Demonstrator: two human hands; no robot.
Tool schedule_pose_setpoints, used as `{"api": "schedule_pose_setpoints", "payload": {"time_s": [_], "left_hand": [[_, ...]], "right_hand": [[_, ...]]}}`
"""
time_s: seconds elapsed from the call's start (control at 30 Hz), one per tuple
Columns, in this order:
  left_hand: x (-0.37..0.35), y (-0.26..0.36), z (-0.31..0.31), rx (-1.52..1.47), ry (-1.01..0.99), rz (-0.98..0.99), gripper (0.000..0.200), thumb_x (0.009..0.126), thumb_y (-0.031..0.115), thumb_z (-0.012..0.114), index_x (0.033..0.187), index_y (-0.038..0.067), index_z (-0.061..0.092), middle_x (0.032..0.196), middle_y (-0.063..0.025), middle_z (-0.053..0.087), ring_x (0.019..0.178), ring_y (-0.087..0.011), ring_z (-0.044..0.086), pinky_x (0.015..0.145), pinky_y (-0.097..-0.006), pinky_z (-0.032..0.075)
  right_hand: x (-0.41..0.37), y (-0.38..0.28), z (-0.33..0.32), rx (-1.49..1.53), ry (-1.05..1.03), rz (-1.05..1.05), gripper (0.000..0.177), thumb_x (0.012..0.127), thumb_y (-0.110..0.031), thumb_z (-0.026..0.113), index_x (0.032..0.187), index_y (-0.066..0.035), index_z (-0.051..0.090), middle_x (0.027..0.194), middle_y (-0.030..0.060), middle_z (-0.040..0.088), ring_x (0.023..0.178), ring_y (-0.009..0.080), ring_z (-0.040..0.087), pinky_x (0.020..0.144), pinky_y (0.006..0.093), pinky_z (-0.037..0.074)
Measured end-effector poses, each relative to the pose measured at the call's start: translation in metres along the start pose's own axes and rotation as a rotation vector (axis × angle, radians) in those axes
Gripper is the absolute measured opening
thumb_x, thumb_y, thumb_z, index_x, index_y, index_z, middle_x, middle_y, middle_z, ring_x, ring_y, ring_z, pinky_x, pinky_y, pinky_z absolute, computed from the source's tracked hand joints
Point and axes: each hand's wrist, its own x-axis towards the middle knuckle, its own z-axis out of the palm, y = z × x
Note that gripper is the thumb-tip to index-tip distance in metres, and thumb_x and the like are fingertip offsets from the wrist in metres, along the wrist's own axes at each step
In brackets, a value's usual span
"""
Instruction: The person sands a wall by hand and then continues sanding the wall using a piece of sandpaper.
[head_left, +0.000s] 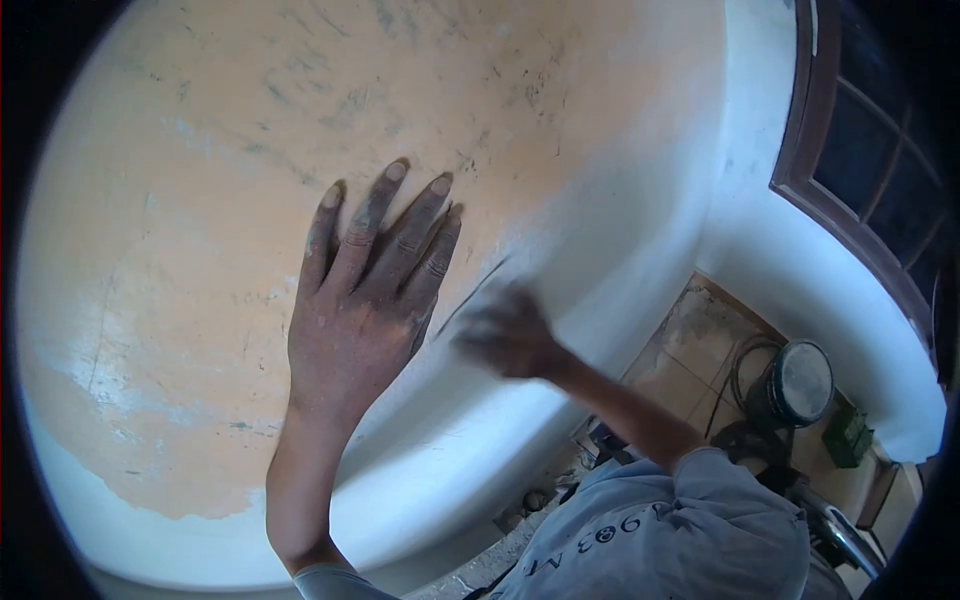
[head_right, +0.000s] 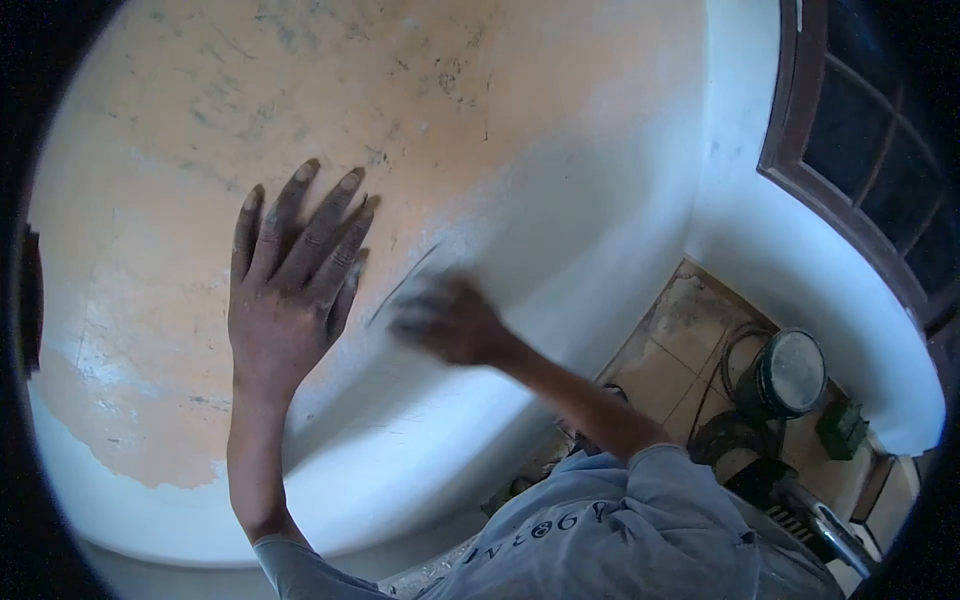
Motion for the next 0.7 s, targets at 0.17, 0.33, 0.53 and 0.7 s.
{"api": "schedule_pose_setpoints", "payload": {"time_s": [0.17, 0.33, 0.53, 0.7], "left_hand": [[-0.001, 0.003, 0.002, 0.001, -0.001, -0.025, 0.033, 0.08, 0.021, 0.061, 0.113, 0.022, 0.059, 0.129, 0.0072, 0.048, 0.125, -0.0217, 0.037, 0.106, -0.0458, 0.027], [0.0, 0.004, 0.003, -0.019, -0.01, -0.024, 0.032, 0.08, 0.022, 0.06, 0.112, 0.02, 0.06, 0.129, 0.006, 0.048, 0.125, -0.0217, 0.037, 0.106, -0.046, 0.027], [-0.002, 0.004, 0.003, -0.05, 0.011, -0.029, 0.03, 0.079, 0.022, 0.058, 0.109, 0.018, 0.061, 0.129, 0.0046, 0.047, 0.127, -0.0194, 0.034, 0.107, -0.0448, 0.025], [-0.006, 0.002, 0.004, -0.009, 0.011, -0.027, 0.032, 0.08, 0.021, 0.061, 0.112, 0.02, 0.06, 0.128, 0.006, 0.049, 0.125, -0.021, 0.038, 0.105, -0.0457, 0.028]], "right_hand": [[0.0, 0.062, -0.02, -0.035, 0.43, 0.745, 0.041, 0.095, -0.025, 0.032, 0.123, -0.002, 0.048, 0.134, 0.0179, 0.039, 0.131, 0.0371, 0.023, 0.105, 0.0487, 0.015], [-0.003, -0.036, 0.012, 0.025, 0.163, 0.386, 0.032, 0.088, -0.025, 0.047, 0.117, -0.013, 0.055, 0.127, 0.0103, 0.048, 0.123, 0.0316, 0.036, 0.103, 0.0472, 0.021], [-0.024, 0.042, -0.008, -0.115, 0.079, 0.105, 0.03, 0.085, -0.024, 0.049, 0.113, -0.018, 0.057, 0.122, 0.0079, 0.051, 0.122, 0.0313, 0.038, 0.102, 0.0486, 0.023], [0.013, 0.028, -0.005, 0.0, 0.404, 0.707, 0.04, 0.094, -0.025, 0.031, 0.122, -0.001, 0.049, 0.133, 0.0176, 0.041, 0.131, 0.0367, 0.022, 0.105, 0.0498, 0.014]]}}
